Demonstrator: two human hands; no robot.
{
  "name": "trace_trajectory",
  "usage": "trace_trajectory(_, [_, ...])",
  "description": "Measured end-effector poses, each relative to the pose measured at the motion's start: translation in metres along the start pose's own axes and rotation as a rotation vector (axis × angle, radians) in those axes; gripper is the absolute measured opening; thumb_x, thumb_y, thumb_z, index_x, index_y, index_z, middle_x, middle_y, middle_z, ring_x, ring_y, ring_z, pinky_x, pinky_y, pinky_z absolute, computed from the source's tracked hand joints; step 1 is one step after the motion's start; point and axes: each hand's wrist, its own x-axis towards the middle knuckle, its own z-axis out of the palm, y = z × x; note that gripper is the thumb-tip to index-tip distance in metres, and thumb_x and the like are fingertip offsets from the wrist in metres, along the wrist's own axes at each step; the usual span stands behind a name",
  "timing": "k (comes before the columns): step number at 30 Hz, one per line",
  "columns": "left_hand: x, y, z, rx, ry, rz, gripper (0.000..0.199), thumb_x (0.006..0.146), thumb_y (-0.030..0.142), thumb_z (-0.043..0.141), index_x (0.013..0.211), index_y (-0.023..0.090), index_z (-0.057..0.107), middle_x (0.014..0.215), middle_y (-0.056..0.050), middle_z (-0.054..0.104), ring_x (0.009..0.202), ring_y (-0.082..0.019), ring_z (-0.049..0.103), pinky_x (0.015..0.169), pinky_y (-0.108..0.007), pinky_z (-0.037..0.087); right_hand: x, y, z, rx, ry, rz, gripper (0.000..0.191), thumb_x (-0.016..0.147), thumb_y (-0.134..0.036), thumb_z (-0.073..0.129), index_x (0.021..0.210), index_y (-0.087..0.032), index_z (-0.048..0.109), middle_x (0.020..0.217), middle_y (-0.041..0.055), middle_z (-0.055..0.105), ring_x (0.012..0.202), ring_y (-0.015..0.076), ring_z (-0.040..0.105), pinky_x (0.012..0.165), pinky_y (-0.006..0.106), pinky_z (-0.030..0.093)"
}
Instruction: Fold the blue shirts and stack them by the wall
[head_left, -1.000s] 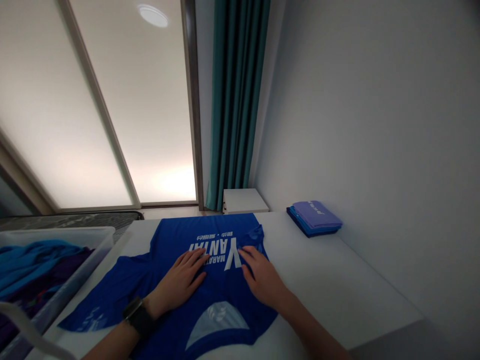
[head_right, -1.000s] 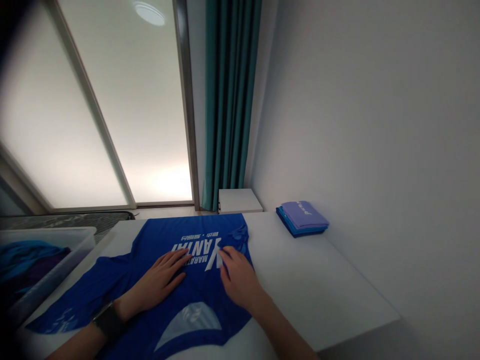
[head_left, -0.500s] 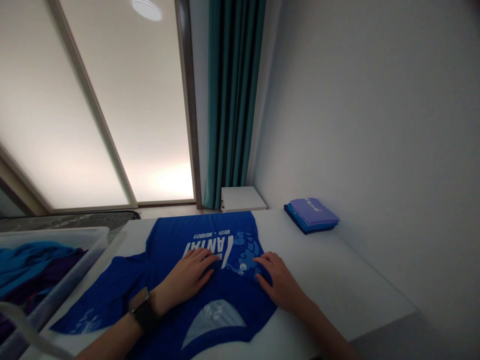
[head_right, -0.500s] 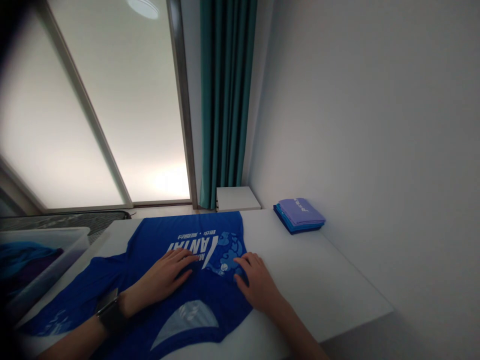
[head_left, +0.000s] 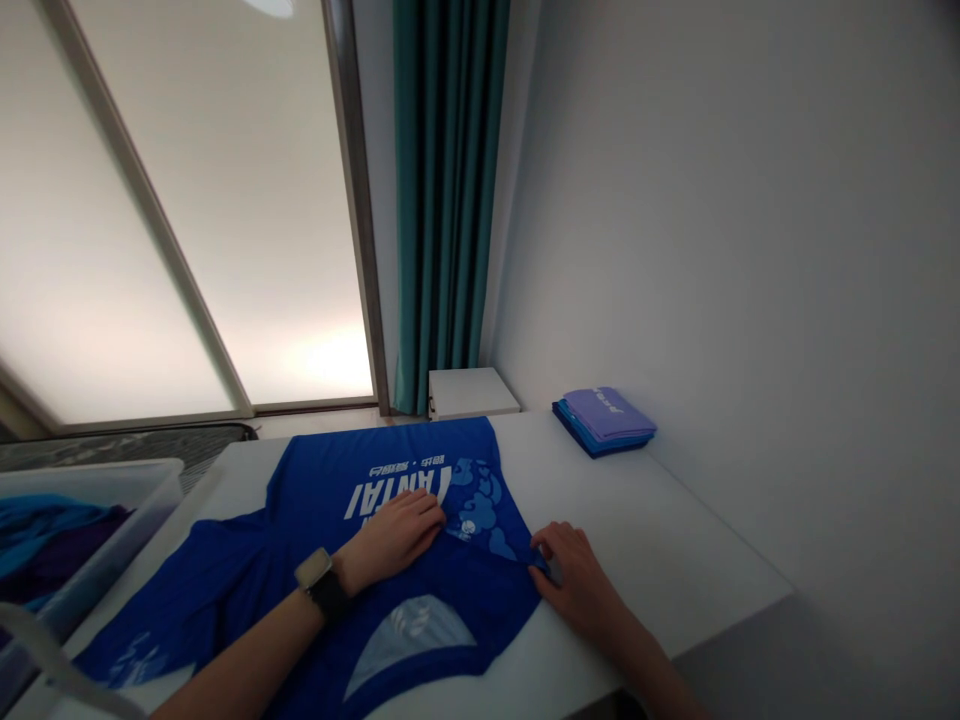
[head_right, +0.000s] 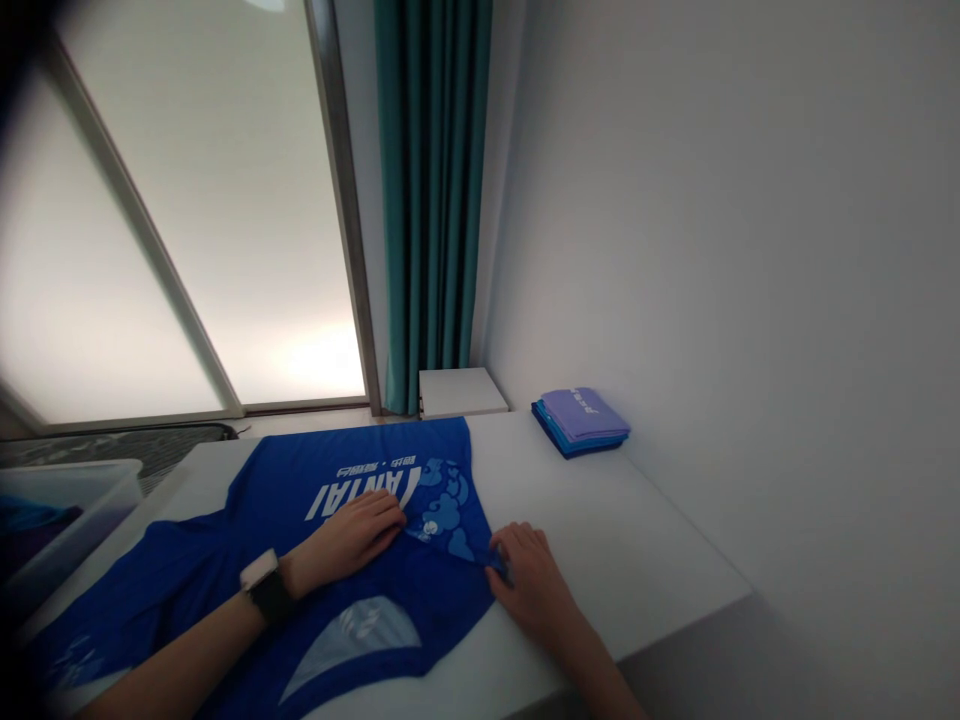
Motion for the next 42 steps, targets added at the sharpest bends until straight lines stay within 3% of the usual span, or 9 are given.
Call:
trace_trajectory(12, [-0.002, 0.003, 0.001, -0.099, 0.042, -0.073, 0.012, 0.093, 0.021, 0.045, 0.092, 0.021, 0.057, 0.097, -0.004, 0.056, 0.091, -0.020, 0.052, 0.084, -0.035, 0.042, -0.001, -0.008, -0.006, 0.004, -0.013, -0.031, 0.008, 0.085, -0.015, 0.058, 0.082, -0.022, 0.054, 0.090, 0.0022, 0.059, 0.090, 0.0206, 0.053, 0.087, 0.037, 0.038])
trace_trajectory(22, [-0.001, -0.003, 0.007, -0.156, 0.083, -0.063, 0.016, 0.095, 0.021, 0.043, 0.090, 0.020, 0.058, 0.096, -0.004, 0.057, 0.088, -0.020, 0.052, 0.082, -0.035, 0.042, 0.000, -0.001, 0.002, -0.012, 0.011, -0.043, 0.015, 0.083, -0.009, 0.056, 0.076, -0.020, 0.049, 0.086, 0.0030, 0.056, 0.086, 0.0204, 0.050, 0.081, 0.037, 0.037])
trace_trajectory(27, [-0.002, -0.002, 0.007, -0.175, 0.087, -0.078, 0.014, 0.094, 0.019, 0.044, 0.091, 0.020, 0.058, 0.096, -0.004, 0.057, 0.089, -0.020, 0.052, 0.083, -0.034, 0.041, 0.006, -0.001, -0.001, 0.065, -0.005, -0.054, 0.019, 0.091, -0.018, 0.049, 0.073, -0.020, 0.047, 0.083, 0.0030, 0.056, 0.083, 0.0193, 0.050, 0.080, 0.036, 0.037])
trace_trajectory(33, [-0.002, -0.002, 0.007, -0.177, 0.081, -0.084, 0.013, 0.092, 0.016, 0.046, 0.090, 0.020, 0.057, 0.096, -0.004, 0.057, 0.089, -0.020, 0.051, 0.082, -0.034, 0.040, 0.047, 0.002, 0.001, 0.165, -0.069, -0.061, 0.011, 0.090, -0.017, 0.047, 0.088, -0.020, 0.058, 0.085, 0.0021, 0.059, 0.084, 0.0181, 0.054, 0.081, 0.033, 0.039])
trace_trajectory(37, [-0.002, -0.002, 0.006, -0.174, 0.068, -0.093, 0.012, 0.092, 0.016, 0.046, 0.090, 0.020, 0.057, 0.095, -0.004, 0.056, 0.090, -0.020, 0.051, 0.083, -0.034, 0.040, 0.094, 0.007, 0.008, 0.215, -0.120, -0.021, 0.023, 0.089, -0.016, 0.044, 0.105, -0.020, 0.060, 0.089, 0.0025, 0.063, 0.081, 0.0161, 0.058, 0.077, 0.028, 0.042])
trace_trajectory(42, [-0.001, -0.001, 0.005, -0.174, 0.055, -0.104, 0.012, 0.092, 0.016, 0.046, 0.090, 0.020, 0.056, 0.096, -0.004, 0.056, 0.091, -0.020, 0.051, 0.083, -0.035, 0.040, 0.138, 0.008, 0.020, -0.022, -0.159, 0.053, 0.037, 0.090, -0.020, 0.044, 0.126, -0.025, 0.053, 0.116, 0.0043, 0.063, 0.099, 0.0164, 0.060, 0.079, 0.026, 0.042])
